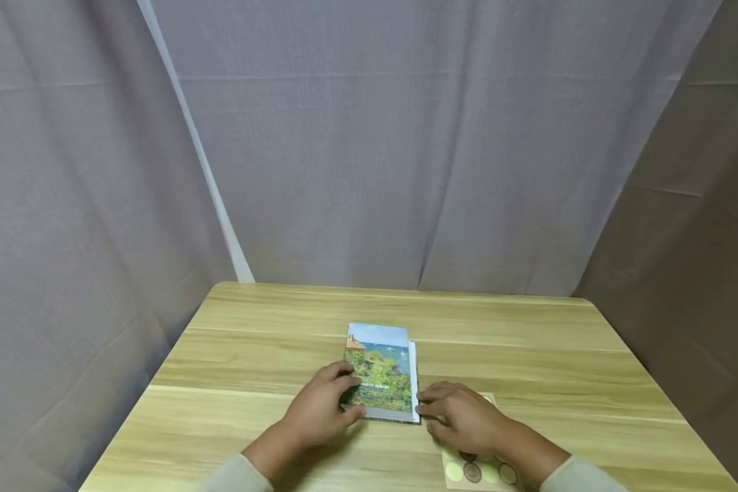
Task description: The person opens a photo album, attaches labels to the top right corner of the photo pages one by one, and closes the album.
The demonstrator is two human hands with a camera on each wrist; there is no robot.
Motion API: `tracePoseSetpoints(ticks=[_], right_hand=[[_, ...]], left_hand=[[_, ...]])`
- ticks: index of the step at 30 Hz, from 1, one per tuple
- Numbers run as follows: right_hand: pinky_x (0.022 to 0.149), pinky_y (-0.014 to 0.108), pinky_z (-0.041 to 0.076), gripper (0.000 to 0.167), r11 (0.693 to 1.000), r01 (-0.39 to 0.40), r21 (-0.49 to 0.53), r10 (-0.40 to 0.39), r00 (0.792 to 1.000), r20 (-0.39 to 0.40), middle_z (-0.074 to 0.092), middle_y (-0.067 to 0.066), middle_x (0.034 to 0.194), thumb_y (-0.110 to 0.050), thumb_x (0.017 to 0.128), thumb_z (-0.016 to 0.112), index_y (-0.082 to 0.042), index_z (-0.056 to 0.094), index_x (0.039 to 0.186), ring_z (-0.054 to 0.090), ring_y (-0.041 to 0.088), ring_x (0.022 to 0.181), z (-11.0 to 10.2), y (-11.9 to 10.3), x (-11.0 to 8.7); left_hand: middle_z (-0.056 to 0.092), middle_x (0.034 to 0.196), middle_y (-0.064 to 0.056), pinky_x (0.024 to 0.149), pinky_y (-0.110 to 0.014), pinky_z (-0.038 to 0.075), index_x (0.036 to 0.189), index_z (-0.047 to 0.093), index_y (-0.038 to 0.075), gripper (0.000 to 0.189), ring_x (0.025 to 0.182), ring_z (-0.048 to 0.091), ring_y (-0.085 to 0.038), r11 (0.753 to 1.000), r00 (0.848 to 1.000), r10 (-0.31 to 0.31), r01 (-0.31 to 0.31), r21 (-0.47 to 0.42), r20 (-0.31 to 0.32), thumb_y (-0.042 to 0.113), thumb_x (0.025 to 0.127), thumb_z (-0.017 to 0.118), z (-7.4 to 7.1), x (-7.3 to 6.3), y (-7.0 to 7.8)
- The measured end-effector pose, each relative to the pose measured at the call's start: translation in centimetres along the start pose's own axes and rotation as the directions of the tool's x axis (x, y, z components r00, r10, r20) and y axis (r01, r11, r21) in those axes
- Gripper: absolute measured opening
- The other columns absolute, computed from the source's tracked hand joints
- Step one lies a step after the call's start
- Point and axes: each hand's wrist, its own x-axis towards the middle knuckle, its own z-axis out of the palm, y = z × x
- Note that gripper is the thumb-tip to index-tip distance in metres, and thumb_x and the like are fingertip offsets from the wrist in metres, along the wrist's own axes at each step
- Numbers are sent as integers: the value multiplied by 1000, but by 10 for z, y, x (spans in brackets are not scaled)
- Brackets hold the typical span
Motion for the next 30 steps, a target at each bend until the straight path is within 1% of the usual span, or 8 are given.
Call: tracePoseSetpoints(ticks=[4,7,10,12,14,18,21,30], right_hand=[[109,58,39,35,992,-57,116,48,996,75,59,5,145,-26,103,63,-10,69,134,50,33,136,-6,2,-4],[105,52,46,32,988,-88,125,79,994,77,59,5,144,-26,102,65,-11,71,130,51,32,135,-13,3,-8],[87,39,55,18,988,-140,63,138,990,37,65,-2,127,-25,97,71,-19,75,113,59,21,117,-22,4,-17],[73,31,53,9,982,-189,17,189,982,26,64,-9,112,-25,92,76,-24,73,100,59,12,100,-28,5,-23],[68,30,50,12,970,-243,-18,243,969,45,60,-13,104,-28,88,79,-26,70,94,55,8,91,-32,7,-28],[81,41,56,21,946,-320,-39,323,942,97,62,-8,117,-30,85,83,-24,69,99,61,18,107,-33,14,-34],[92,52,54,26,937,-347,-41,349,933,86,62,0,129,-27,84,84,-22,69,106,57,29,125,-34,23,-33],[93,49,54,27,940,-336,-56,337,941,12,64,-1,119,-18,82,82,-18,70,106,59,28,120,-32,53,-20]], left_hand=[[56,142,-9,104,-42,49,128,71,12,47,132,52,-29,994,999,47,-45,102,-17,40,91,78,3,1,9],[58,140,-8,104,-40,49,127,73,13,44,129,54,-27,985,996,81,-77,152,-22,38,91,78,4,1,13],[59,138,-8,103,-38,50,127,73,13,43,127,56,-26,979,994,102,-96,177,-24,36,91,79,5,2,16],[59,138,-8,102,-38,50,127,73,13,42,126,56,-26,977,994,106,-99,187,-26,34,90,79,5,3,17],[60,136,-8,101,-38,51,126,73,13,42,125,57,-26,977,994,106,-99,188,-28,32,90,80,5,3,17],[60,134,-8,98,-38,53,123,74,12,39,122,58,-26,977,993,112,-104,186,-33,27,88,81,3,2,16],[61,133,-8,96,-37,54,122,75,12,37,120,59,-26,976,991,124,-115,185,-40,24,87,82,2,3,15],[59,137,-9,96,-38,55,124,74,14,37,125,57,-28,976,991,134,-129,173,-15,17,88,81,2,3,13]])
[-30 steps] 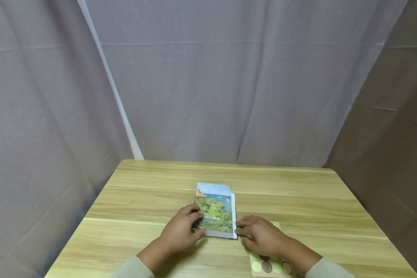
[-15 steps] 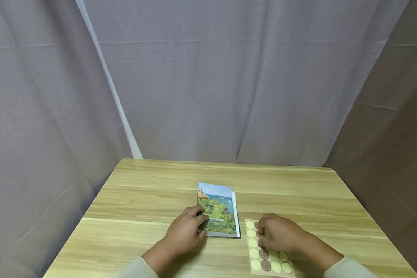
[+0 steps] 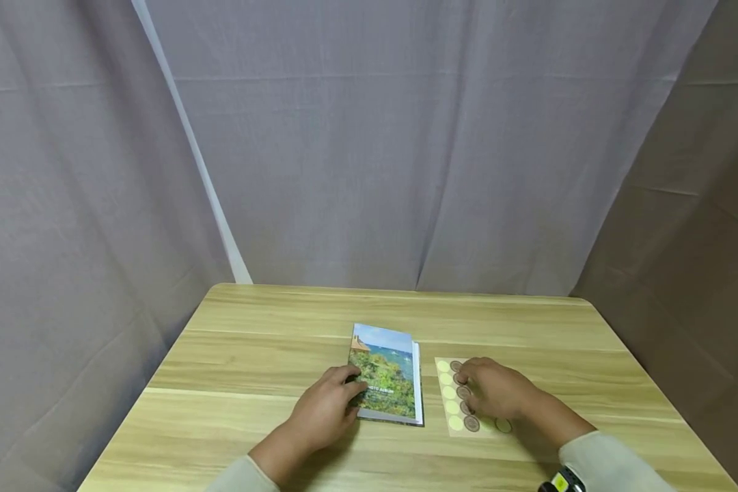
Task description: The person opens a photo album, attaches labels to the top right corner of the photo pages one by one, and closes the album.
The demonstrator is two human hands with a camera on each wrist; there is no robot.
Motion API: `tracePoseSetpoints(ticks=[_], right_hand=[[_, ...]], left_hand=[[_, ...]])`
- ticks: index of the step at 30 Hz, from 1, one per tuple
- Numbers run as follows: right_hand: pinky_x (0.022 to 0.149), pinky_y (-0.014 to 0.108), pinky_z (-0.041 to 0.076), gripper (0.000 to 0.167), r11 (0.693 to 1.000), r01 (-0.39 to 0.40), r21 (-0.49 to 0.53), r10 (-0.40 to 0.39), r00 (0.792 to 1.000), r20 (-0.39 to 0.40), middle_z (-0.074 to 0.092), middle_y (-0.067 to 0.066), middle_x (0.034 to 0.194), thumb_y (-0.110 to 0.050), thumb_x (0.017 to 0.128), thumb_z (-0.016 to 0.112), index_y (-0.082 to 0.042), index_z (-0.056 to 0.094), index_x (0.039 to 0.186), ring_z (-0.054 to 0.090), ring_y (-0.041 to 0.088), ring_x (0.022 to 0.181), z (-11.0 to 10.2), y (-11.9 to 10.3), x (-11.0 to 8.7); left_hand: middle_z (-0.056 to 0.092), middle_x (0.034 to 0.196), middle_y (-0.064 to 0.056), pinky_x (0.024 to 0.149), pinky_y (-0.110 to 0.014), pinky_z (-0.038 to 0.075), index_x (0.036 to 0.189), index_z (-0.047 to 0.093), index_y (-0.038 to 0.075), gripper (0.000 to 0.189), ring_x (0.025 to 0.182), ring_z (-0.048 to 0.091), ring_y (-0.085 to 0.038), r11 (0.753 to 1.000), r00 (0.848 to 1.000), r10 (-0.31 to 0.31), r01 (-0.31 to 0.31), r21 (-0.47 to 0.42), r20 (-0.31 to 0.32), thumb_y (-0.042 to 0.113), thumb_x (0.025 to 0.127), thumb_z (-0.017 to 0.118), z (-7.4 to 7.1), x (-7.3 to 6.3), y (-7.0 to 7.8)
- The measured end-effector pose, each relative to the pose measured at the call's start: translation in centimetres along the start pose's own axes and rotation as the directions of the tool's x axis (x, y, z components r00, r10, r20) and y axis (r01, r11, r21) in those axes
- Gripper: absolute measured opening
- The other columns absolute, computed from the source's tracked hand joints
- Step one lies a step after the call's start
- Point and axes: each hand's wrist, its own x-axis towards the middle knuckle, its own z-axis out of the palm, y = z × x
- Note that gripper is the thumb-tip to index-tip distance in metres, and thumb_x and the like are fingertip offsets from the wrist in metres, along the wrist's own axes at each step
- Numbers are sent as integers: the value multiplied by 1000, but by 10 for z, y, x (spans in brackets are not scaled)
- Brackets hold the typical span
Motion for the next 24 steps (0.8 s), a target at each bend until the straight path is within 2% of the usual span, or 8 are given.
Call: tracePoseSetpoints(ticks=[3,9,15,19,24], right_hand=[[99,51,51,26,1000,-9,14,9,1000,-15,65,4,121,-17,83,81,-16,70,106,58,32,123,1,5,5],[102,53,49,23,1000,-28,14,28,999,-34,64,9,127,-21,86,79,-18,69,106,55,35,128,4,10,9],[104,54,47,16,1000,-1,3,1,998,-69,62,11,137,-22,91,76,-19,69,105,53,36,131,4,10,6],[103,53,48,14,1000,19,-17,-21,994,-108,63,10,133,-25,93,74,-19,71,105,54,35,130,0,8,5],[102,53,48,19,998,31,-49,-38,987,-155,63,15,131,-21,90,75,-13,72,106,56,37,127,-4,7,1]], left_hand=[[58,140,-9,97,-38,54,126,73,14,38,127,56,-28,1000,1000,-10,10,-7,14,17,89,80,1,0,0],[57,140,-8,96,-37,54,127,72,14,39,127,55,-28,1000,999,-30,30,-8,20,20,90,80,1,0,3],[57,140,-7,97,-38,54,128,72,14,39,127,55,-27,999,999,-29,29,-13,18,25,91,80,2,0,5],[58,138,-6,101,-39,51,127,72,14,40,124,57,-26,1000,1000,-25,25,-2,5,27,90,81,0,-2,2],[59,136,-5,102,-43,50,129,70,13,47,121,58,-25,999,999,-31,31,-11,-13,31,87,83,-3,-6,-4]])
